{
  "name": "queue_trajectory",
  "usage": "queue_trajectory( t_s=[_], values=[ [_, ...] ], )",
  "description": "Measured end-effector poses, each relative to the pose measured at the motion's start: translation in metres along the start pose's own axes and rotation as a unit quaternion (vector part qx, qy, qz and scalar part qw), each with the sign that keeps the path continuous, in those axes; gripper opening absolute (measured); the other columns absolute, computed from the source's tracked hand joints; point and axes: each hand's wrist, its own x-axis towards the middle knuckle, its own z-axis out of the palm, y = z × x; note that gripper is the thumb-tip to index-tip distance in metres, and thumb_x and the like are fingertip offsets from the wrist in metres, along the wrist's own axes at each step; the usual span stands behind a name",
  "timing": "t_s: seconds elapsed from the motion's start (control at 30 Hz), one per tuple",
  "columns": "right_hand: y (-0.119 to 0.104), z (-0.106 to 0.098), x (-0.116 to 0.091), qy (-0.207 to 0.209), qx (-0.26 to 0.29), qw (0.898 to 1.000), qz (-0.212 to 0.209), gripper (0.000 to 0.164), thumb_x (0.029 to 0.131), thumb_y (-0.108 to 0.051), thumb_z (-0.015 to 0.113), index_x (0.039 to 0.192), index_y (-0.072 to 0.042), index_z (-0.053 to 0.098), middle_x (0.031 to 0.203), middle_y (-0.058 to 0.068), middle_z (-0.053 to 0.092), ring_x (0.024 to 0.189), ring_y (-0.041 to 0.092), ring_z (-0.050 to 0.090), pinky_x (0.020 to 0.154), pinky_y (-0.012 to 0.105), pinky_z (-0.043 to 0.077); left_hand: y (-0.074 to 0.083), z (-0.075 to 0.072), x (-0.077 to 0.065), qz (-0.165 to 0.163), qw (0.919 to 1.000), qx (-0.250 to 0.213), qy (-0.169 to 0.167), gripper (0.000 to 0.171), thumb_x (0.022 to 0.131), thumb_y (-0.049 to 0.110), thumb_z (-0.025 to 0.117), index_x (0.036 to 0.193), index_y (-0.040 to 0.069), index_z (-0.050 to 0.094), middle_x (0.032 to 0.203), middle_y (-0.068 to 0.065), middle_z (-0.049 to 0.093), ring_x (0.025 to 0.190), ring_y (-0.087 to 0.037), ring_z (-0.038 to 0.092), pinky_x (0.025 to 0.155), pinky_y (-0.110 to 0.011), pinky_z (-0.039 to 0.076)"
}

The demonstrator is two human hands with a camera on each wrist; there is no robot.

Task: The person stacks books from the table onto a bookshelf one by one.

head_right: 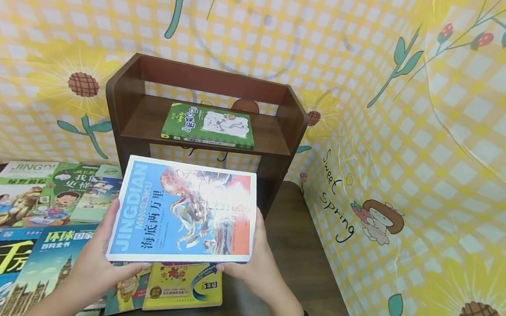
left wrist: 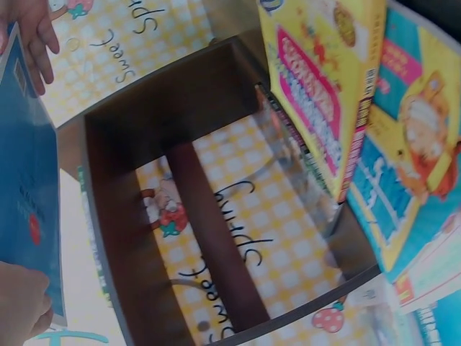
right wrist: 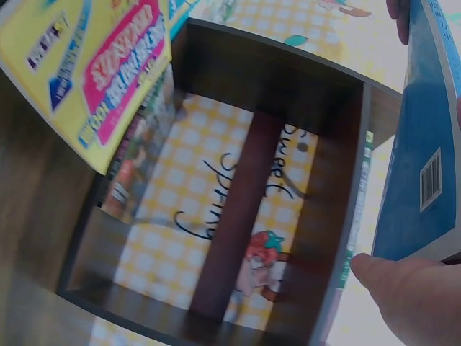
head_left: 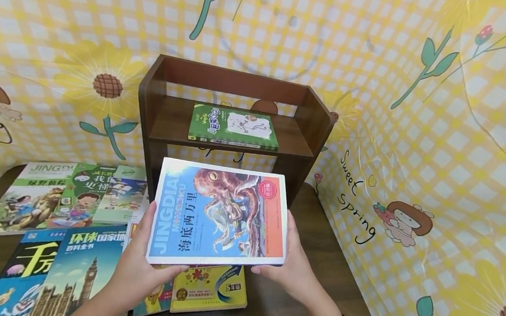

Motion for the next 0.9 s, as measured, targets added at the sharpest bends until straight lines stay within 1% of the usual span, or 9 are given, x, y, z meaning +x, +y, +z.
queue_trajectory(
  t_s=[0.13, 0.3, 0.43, 0.5, 0.57, 0.67, 0.8, 0.87, 0.9],
  values=[
    [-0.009, -0.006, 0.011, -0.006, 0.003, 1.000, -0.023, 0.119, 0.072, -0.008, 0.086, 0.154, -0.023, 0.002, 0.149, 0.011, 0.034, 0.120, 0.028, 0.055, 0.091, 0.033, 0.053, 0.009, -0.004, 0.009, 0.009, 0.9996, 0.026, 0.009, 0.129, 0.069, 0.009, 0.088, 0.156, 0.021, -0.006, 0.155, -0.022, 0.021, 0.115, -0.044, 0.054, 0.079, -0.038, 0.057],
    [-0.023, -0.012, 0.028, -0.006, 0.004, 0.999, -0.033, 0.116, 0.072, -0.012, 0.086, 0.153, -0.026, 0.006, 0.145, 0.008, 0.039, 0.119, 0.026, 0.055, 0.090, 0.032, 0.053, 0.022, -0.011, 0.023, 0.029, 0.9995, 0.009, 0.006, 0.126, 0.071, 0.008, 0.086, 0.156, 0.023, -0.006, 0.156, -0.019, 0.023, 0.118, -0.041, 0.054, 0.083, -0.038, 0.055],
    [-0.033, -0.015, 0.040, -0.007, 0.010, 1.000, -0.026, 0.116, 0.071, -0.009, 0.086, 0.153, -0.026, 0.006, 0.143, 0.008, 0.039, 0.117, 0.026, 0.055, 0.087, 0.031, 0.054, 0.032, -0.018, 0.036, 0.024, 0.9996, 0.013, -0.001, 0.124, 0.073, 0.010, 0.085, 0.155, 0.024, -0.007, 0.157, -0.017, 0.022, 0.123, -0.041, 0.051, 0.087, -0.041, 0.052],
    [-0.037, -0.017, 0.048, -0.011, 0.025, 0.999, -0.026, 0.115, 0.071, -0.007, 0.085, 0.153, -0.026, 0.007, 0.143, 0.008, 0.039, 0.116, 0.027, 0.056, 0.087, 0.032, 0.054, 0.036, -0.022, 0.042, 0.018, 0.9997, 0.017, -0.005, 0.124, 0.074, 0.011, 0.084, 0.155, 0.024, -0.008, 0.158, -0.016, 0.020, 0.125, -0.041, 0.049, 0.089, -0.042, 0.050],
    [-0.039, -0.019, 0.056, -0.019, 0.042, 0.998, -0.032, 0.114, 0.071, -0.004, 0.085, 0.153, -0.026, 0.009, 0.142, 0.009, 0.040, 0.115, 0.026, 0.057, 0.086, 0.032, 0.055, 0.038, -0.025, 0.049, 0.018, 0.9996, 0.019, -0.011, 0.123, 0.075, 0.011, 0.084, 0.155, 0.024, -0.009, 0.158, -0.016, 0.019, 0.127, -0.040, 0.047, 0.091, -0.040, 0.050],
    [-0.040, -0.022, 0.070, -0.030, 0.058, 0.997, -0.043, 0.110, 0.071, -0.004, 0.085, 0.151, -0.024, 0.013, 0.138, 0.012, 0.045, 0.111, 0.026, 0.059, 0.085, 0.032, 0.055, 0.040, -0.028, 0.062, 0.025, 0.9994, 0.013, -0.021, 0.122, 0.076, 0.011, 0.083, 0.155, 0.025, -0.008, 0.156, -0.015, 0.024, 0.124, -0.036, 0.051, 0.090, -0.035, 0.051],
    [-0.042, -0.025, 0.086, -0.036, 0.052, 0.997, -0.046, 0.103, 0.073, -0.002, 0.083, 0.150, -0.021, 0.017, 0.135, 0.011, 0.047, 0.111, 0.025, 0.060, 0.086, 0.031, 0.053, 0.043, -0.034, 0.079, 0.026, 0.9991, 0.005, -0.033, 0.120, 0.077, 0.014, 0.083, 0.155, 0.028, -0.007, 0.153, -0.013, 0.032, 0.119, -0.032, 0.056, 0.086, -0.021, 0.051],
    [-0.044, -0.026, 0.095, -0.039, 0.052, 0.997, -0.046, 0.101, 0.074, 0.005, 0.079, 0.150, -0.020, 0.017, 0.136, 0.011, 0.048, 0.112, 0.026, 0.060, 0.088, 0.031, 0.053, 0.044, -0.036, 0.088, 0.024, 0.9989, -0.004, -0.039, 0.119, 0.077, 0.014, 0.082, 0.155, 0.028, -0.006, 0.153, -0.012, 0.032, 0.120, -0.031, 0.055, 0.085, -0.018, 0.050],
    [-0.045, -0.027, 0.099, -0.039, 0.050, 0.997, -0.046, 0.101, 0.075, 0.007, 0.078, 0.150, -0.020, 0.016, 0.136, 0.011, 0.048, 0.112, 0.026, 0.060, 0.088, 0.031, 0.053, 0.045, -0.038, 0.092, 0.021, 0.9989, -0.004, -0.042, 0.118, 0.078, 0.015, 0.082, 0.155, 0.028, -0.006, 0.153, -0.012, 0.032, 0.121, -0.031, 0.054, 0.086, -0.019, 0.050]
  ],
)
